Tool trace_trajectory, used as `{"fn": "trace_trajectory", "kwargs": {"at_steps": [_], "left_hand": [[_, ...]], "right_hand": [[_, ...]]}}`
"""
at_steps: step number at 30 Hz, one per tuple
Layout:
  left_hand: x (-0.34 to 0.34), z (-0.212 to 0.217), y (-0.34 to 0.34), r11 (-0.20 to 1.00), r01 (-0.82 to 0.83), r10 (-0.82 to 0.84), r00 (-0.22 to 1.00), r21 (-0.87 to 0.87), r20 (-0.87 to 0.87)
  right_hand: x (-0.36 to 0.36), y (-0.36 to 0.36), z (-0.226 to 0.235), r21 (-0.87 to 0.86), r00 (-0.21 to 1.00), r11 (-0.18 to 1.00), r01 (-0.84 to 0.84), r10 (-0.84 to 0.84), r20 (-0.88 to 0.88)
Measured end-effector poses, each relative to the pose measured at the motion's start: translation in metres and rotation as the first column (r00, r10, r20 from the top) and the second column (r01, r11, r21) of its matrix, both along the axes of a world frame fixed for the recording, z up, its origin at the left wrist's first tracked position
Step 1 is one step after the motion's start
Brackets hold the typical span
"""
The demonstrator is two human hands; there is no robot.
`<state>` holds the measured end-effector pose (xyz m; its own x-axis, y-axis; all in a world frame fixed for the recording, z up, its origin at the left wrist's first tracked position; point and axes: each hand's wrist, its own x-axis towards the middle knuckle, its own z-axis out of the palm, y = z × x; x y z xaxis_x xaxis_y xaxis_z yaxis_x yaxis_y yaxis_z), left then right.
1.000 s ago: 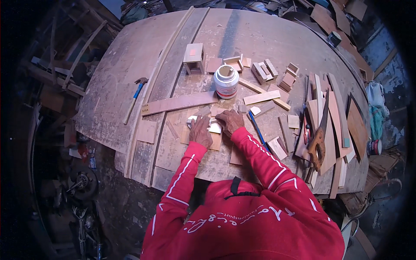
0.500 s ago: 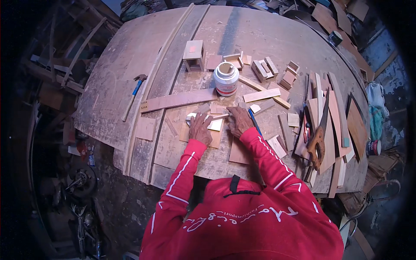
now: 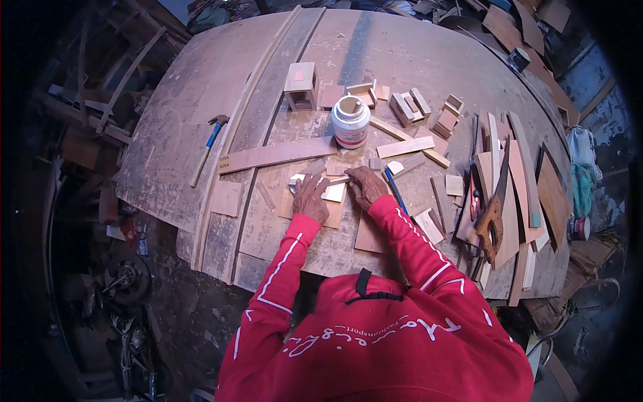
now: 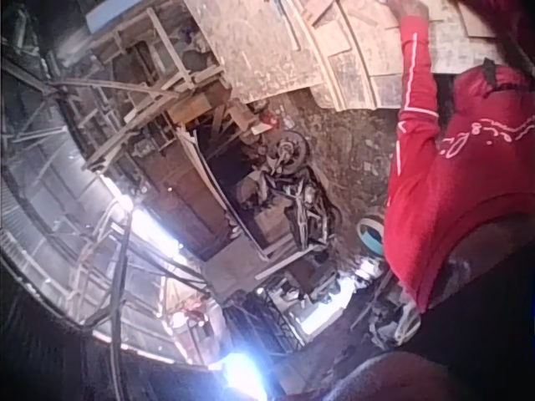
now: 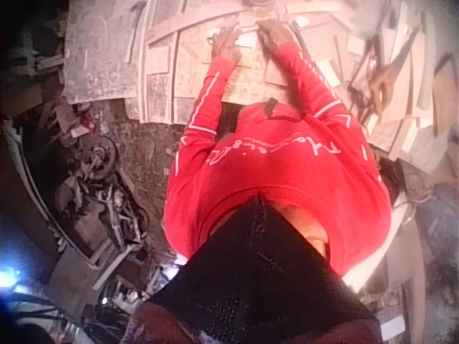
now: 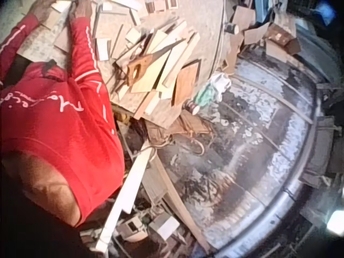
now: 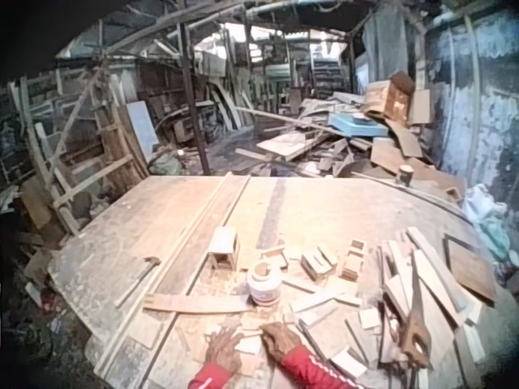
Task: The person assembles small wooden components on a workbench. They pick up pieces, apply glue from a white container, and fit them together to form a small box-like structure. The person uses a utility knife to trim or adjust the wood pieces during the process.
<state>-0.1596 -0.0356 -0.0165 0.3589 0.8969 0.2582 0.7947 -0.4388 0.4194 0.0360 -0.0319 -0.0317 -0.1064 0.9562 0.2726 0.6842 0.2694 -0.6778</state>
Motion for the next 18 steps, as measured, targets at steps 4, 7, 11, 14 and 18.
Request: {"fn": "trace_trajectory", "kwargs": {"at_steps": [4,7,11,14,18], "left_hand": [[0.001,0.001,0.000,1.000,-0.001,0.001,1.000,-0.008,0.004],[0.000,0.000,0.001,1.000,0.001,-0.001,1.000,-0.004,0.009],[0.000,0.000,0.001,1.000,0.009,-0.009,1.000,-0.004,0.028],[0.001,-0.001,0.002,1.000,0.004,-0.004,1.000,-0.016,0.021],[0.000,-0.003,0.002,0.999,-0.026,0.026,0.999,-0.018,0.036]], "right_hand": [[-0.002,0.000,-0.002,-0.030,1.000,0.999,0.012,-0.012,-0.008],[-0.002,0.000,-0.001,-0.028,1.000,0.999,0.017,-0.017,0.009],[-0.001,0.000,-0.002,-0.005,0.999,0.999,0.037,-0.036,0.034],[0.001,-0.001,-0.002,0.008,0.997,0.999,0.054,-0.054,0.063],[-0.001,-0.012,0.009,0.009,0.988,0.996,0.094,-0.095,0.120]]}}
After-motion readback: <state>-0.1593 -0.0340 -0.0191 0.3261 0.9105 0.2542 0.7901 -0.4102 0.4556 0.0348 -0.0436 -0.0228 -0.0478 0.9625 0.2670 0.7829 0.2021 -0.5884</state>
